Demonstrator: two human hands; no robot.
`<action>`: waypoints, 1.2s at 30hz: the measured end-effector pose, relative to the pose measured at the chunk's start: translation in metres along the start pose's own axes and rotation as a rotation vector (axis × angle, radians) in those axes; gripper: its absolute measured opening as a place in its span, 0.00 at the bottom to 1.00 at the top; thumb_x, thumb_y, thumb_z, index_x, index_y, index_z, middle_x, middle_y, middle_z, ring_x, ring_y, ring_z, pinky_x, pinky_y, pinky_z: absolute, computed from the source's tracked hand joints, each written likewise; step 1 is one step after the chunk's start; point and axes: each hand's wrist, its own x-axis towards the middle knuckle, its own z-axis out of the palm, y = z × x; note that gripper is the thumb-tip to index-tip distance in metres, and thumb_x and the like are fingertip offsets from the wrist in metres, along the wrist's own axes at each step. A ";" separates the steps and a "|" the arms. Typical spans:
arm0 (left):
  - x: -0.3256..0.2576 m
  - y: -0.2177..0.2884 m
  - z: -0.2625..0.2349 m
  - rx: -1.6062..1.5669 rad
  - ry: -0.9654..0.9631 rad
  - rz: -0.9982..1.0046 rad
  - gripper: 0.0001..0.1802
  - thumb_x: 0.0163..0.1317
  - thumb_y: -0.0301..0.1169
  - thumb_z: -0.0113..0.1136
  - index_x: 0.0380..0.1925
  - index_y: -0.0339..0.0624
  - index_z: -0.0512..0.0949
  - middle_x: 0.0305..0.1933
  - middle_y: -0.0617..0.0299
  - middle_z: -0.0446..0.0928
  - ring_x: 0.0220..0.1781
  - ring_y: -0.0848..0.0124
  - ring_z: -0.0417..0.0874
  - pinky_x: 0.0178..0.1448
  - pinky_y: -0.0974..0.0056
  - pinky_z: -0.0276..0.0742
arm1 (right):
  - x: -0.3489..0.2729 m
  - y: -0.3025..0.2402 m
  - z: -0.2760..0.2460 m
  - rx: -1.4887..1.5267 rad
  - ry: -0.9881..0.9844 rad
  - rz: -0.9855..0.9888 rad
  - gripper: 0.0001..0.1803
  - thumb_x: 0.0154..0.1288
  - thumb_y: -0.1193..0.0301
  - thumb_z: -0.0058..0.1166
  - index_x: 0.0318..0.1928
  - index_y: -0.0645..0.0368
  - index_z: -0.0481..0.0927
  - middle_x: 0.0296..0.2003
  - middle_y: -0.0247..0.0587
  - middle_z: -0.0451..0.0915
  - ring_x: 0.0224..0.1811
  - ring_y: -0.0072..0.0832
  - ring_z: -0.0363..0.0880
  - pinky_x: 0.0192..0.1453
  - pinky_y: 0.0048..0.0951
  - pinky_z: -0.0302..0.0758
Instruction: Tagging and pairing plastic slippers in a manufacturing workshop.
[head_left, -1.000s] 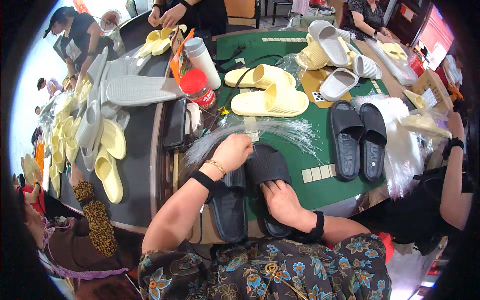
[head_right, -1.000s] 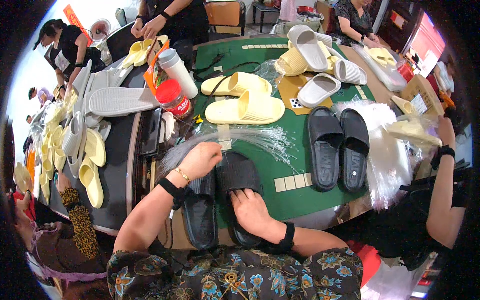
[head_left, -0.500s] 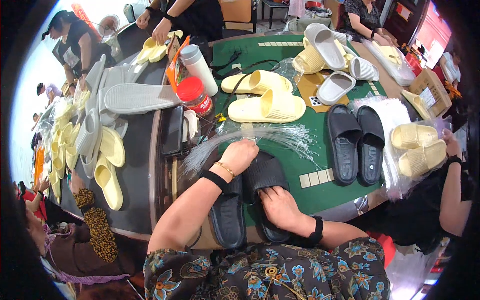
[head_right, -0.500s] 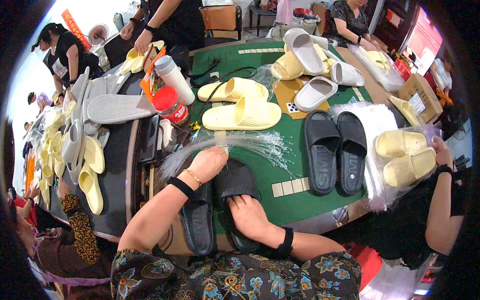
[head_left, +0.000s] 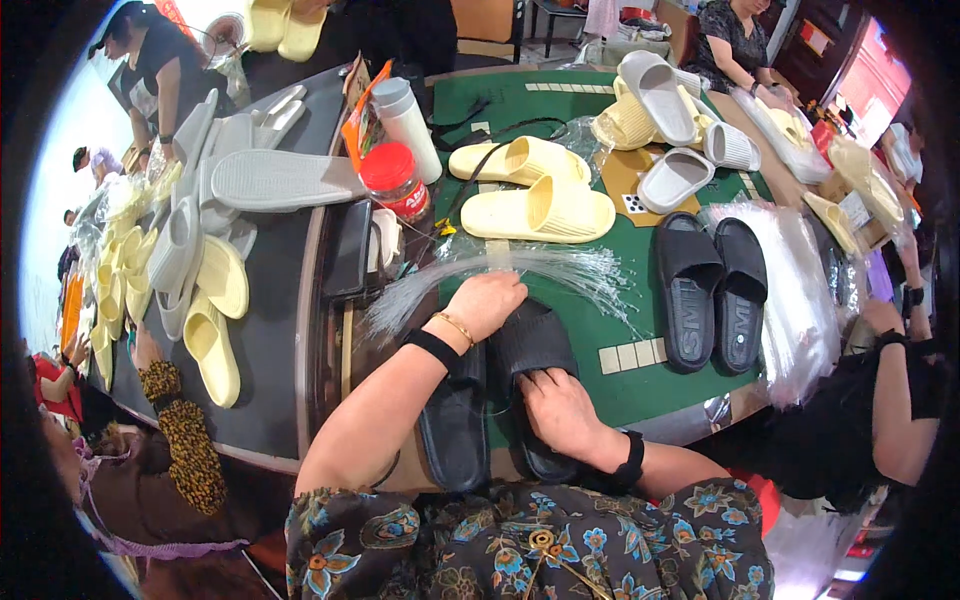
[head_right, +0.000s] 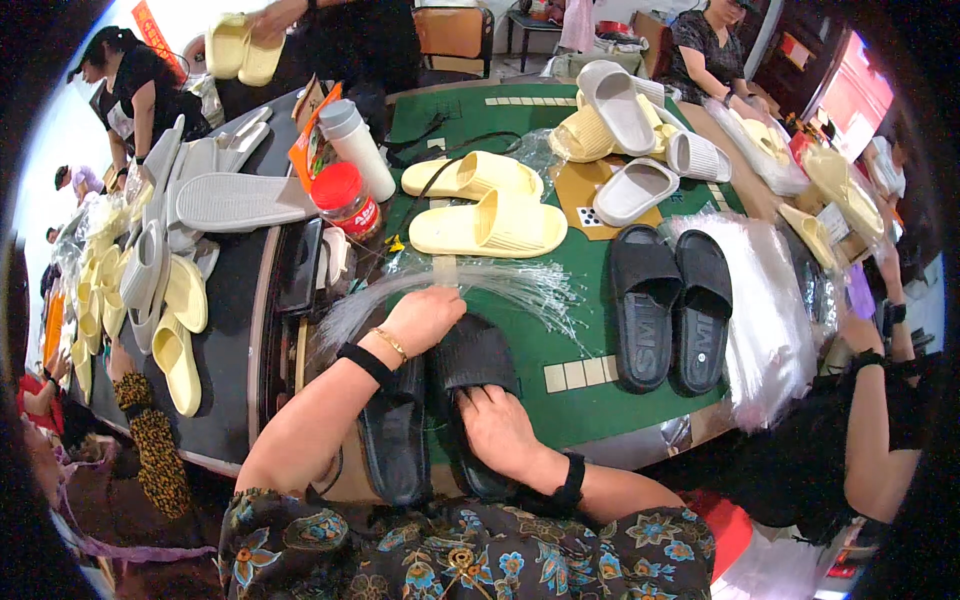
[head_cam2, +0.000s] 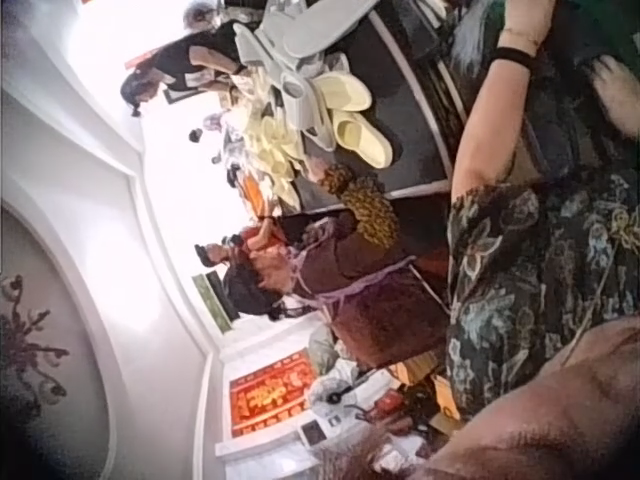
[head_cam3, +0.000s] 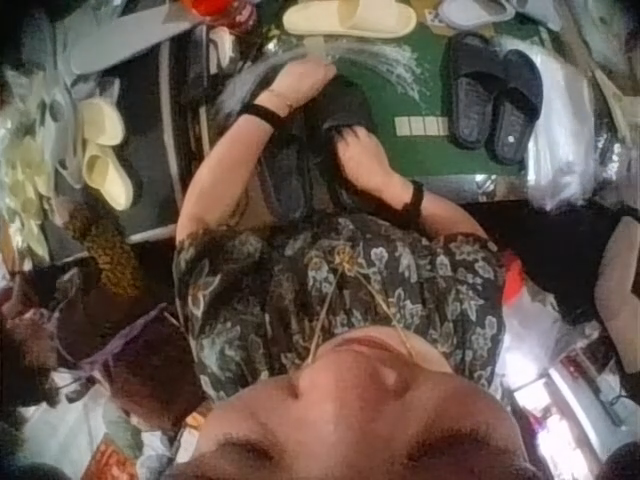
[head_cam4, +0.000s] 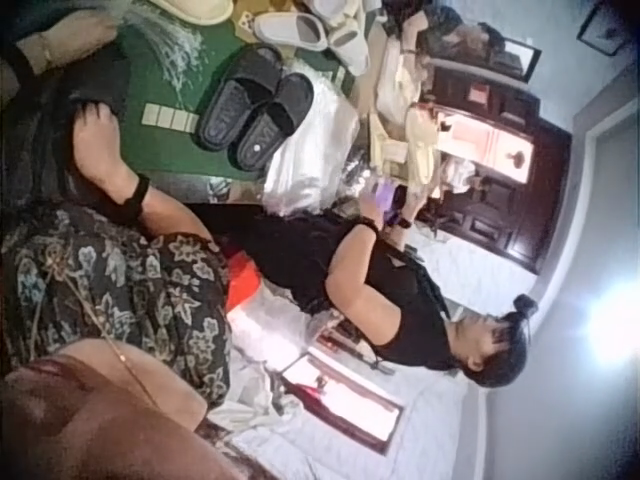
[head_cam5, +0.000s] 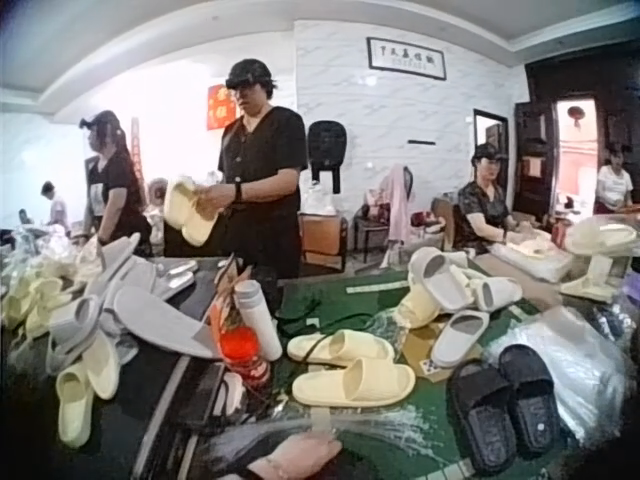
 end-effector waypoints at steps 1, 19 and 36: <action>0.000 -0.003 0.002 -0.012 0.014 -0.015 0.02 0.54 0.27 0.56 0.29 0.44 0.75 0.33 0.58 0.76 0.40 0.57 0.80 0.43 0.55 0.78 | 0.000 0.001 0.001 0.001 -0.005 -0.003 0.19 0.53 0.73 0.52 0.48 0.65 0.78 0.43 0.45 0.77 0.46 0.39 0.74 0.48 0.36 0.75; -0.097 0.002 -0.106 -0.504 0.082 -0.664 0.08 0.55 0.29 0.64 0.30 0.34 0.80 0.27 0.51 0.81 0.30 0.61 0.85 0.36 0.62 0.77 | 0.010 0.024 -0.041 0.441 0.254 0.099 0.09 0.58 0.80 0.57 0.40 0.62 0.81 0.34 0.46 0.81 0.32 0.40 0.81 0.36 0.34 0.78; -0.111 -0.032 -0.034 -0.166 0.016 -0.992 0.17 0.50 0.42 0.66 0.27 0.35 0.84 0.30 0.41 0.81 0.38 0.48 0.85 0.45 0.51 0.81 | 0.101 0.101 -0.004 0.159 -0.048 0.441 0.13 0.56 0.63 0.60 0.30 0.62 0.84 0.29 0.54 0.82 0.35 0.50 0.82 0.42 0.44 0.77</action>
